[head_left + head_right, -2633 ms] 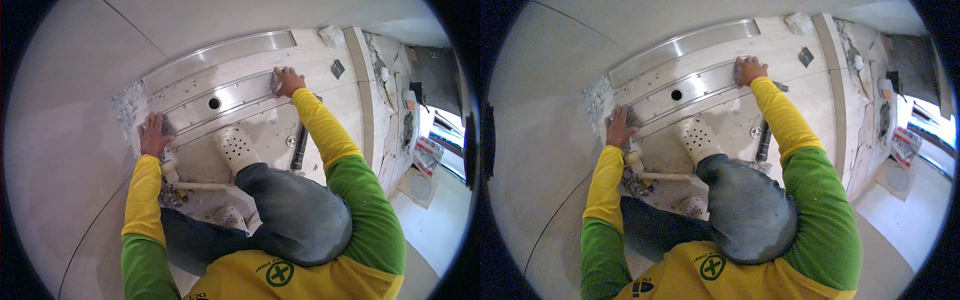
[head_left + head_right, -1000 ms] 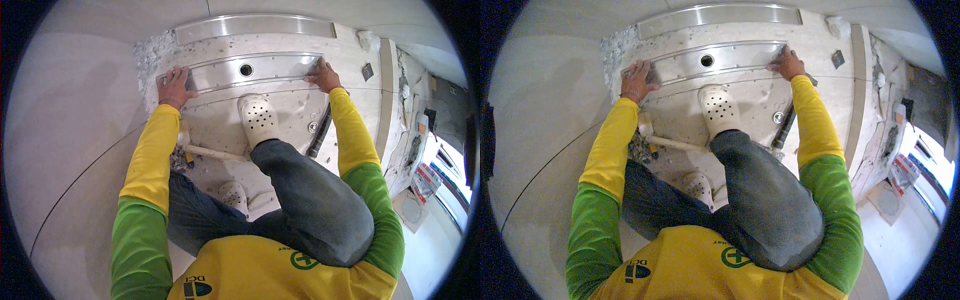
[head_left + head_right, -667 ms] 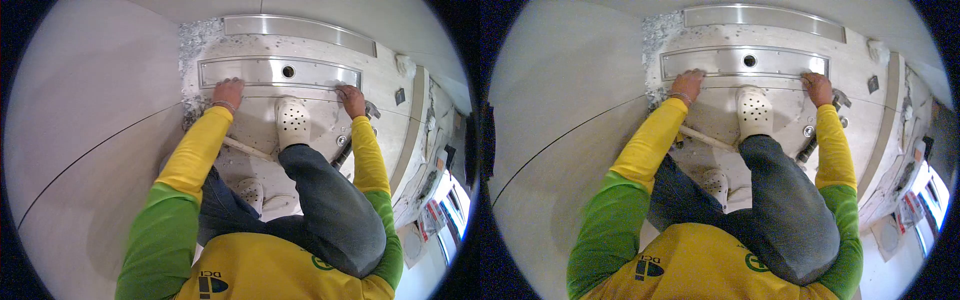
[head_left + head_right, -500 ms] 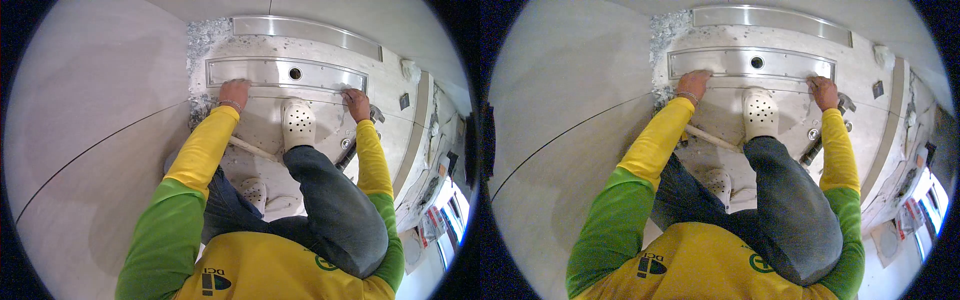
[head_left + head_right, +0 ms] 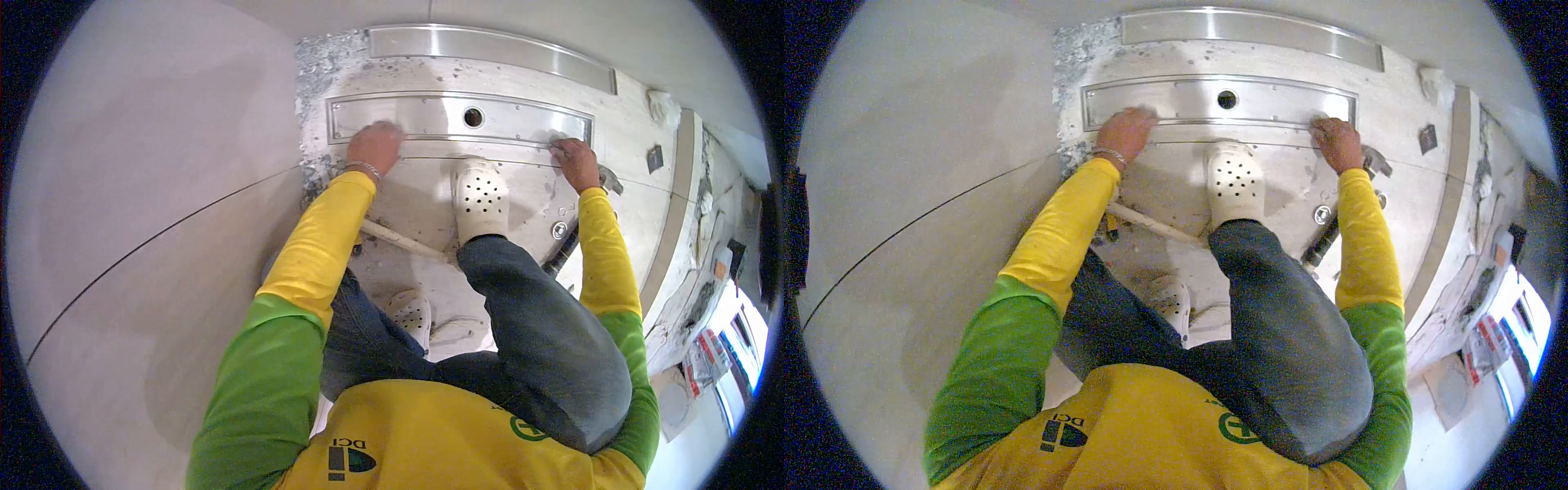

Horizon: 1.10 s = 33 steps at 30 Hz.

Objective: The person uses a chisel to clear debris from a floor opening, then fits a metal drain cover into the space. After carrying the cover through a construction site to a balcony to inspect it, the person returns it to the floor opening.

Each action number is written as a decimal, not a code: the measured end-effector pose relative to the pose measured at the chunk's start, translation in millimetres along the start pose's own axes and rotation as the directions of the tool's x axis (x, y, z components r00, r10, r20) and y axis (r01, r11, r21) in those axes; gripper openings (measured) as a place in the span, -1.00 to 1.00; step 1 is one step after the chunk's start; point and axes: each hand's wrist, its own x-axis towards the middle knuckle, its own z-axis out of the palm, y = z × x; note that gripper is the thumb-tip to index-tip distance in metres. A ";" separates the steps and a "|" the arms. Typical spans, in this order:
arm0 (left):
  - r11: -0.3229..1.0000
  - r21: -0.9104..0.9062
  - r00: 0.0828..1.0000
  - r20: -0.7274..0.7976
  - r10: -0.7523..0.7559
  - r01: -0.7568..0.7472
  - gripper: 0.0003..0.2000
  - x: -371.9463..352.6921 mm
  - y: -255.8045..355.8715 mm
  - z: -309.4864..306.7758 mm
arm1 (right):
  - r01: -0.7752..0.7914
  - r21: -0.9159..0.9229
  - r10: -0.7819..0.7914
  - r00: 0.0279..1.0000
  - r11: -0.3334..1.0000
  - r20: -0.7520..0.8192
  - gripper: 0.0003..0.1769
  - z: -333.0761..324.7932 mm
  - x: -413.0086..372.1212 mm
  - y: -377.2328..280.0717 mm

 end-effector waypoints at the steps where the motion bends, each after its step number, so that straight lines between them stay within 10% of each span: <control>1: 1.000 -0.008 1.000 -0.001 0.016 -0.016 -0.77 2.5 -1.5 2.2 | -0.009 0.019 0.010 0.998 1.000 -0.054 -0.70 1.4 -0.1 -2.0; 3: 0.979 0.012 0.934 -0.304 -0.189 0.202 -0.65 3.4 0.9 -6.5 | 0.034 0.053 -0.025 0.985 0.998 -0.172 -0.68 -2.7 3.4 -16.1; 13: 0.988 -0.074 0.991 0.032 -0.134 0.136 -0.78 -2.7 -4.6 -2.0 | 0.013 0.101 -0.021 0.997 0.995 0.076 -0.70 11.1 7.7 -9.6; 33: 0.999 0.045 0.998 -0.067 -0.004 0.007 -0.77 -9.5 2.5 -6.9 | 0.191 -0.055 -0.195 0.979 0.980 -0.066 -0.75 5.0 -2.8 -8.7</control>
